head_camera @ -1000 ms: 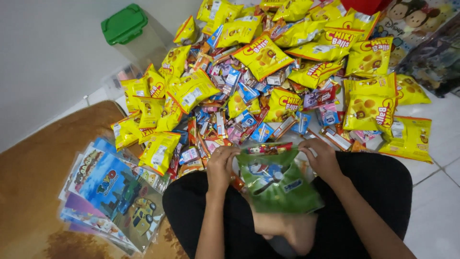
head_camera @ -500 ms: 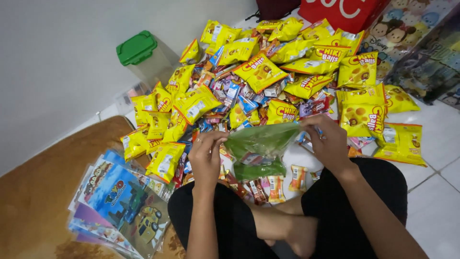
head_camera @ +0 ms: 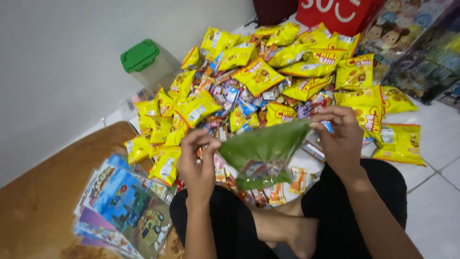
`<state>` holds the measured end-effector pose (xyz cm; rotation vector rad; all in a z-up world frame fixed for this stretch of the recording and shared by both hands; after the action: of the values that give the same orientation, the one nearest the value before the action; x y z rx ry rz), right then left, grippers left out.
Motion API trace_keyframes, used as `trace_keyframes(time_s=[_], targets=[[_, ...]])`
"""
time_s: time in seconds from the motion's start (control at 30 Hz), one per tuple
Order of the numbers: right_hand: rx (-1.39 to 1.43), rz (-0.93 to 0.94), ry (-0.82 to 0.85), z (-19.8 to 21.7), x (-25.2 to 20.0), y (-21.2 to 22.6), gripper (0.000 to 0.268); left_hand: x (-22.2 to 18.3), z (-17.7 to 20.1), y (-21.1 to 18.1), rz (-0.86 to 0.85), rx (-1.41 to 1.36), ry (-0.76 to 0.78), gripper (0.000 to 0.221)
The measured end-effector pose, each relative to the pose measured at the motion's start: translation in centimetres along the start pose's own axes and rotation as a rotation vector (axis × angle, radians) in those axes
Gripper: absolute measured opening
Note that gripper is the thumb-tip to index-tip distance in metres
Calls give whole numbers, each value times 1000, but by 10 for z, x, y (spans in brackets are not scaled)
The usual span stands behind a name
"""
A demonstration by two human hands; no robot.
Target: Packing small snack packets from a large pile into themed plastic bags.
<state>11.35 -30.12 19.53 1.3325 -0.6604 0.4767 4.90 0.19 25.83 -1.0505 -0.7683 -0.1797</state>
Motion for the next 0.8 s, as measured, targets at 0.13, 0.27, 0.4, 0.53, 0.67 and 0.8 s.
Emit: trace_keyframes(time_s=[0.13,0.27,0.4,0.53,0.67,0.8], targets=[[48,-42,-14,4,-1,-3,26,-9,0,4,43,-8,-10,23],[33,-8,-36,5,7,8,21,-13,0,10,58,-57,-63,26],[-199,-56,-38,7,5,18,15,-21,6,1,120,-39,-90,23],[-192,-90,10,6,7,8,18,-13,-6,9,164,8,9,25],[-62,-70,-62,-3,8,-35,23,-2,-20,58,224,-128,-89,36],[175,-432,97,-41,-35,-132,74,-26,-51,131,551,-302,22,57]])
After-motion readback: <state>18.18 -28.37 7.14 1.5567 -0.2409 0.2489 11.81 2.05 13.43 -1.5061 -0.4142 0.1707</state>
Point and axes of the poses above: each hand's wrist, its own x-axis towards the middle knuckle, its own z-axis out of the back of the hand, y = z × x, the point moved 8 cm from there along x, towards the middle knuckle, and after that the axes turned 4 degrees about z, right-handed, at the moved point
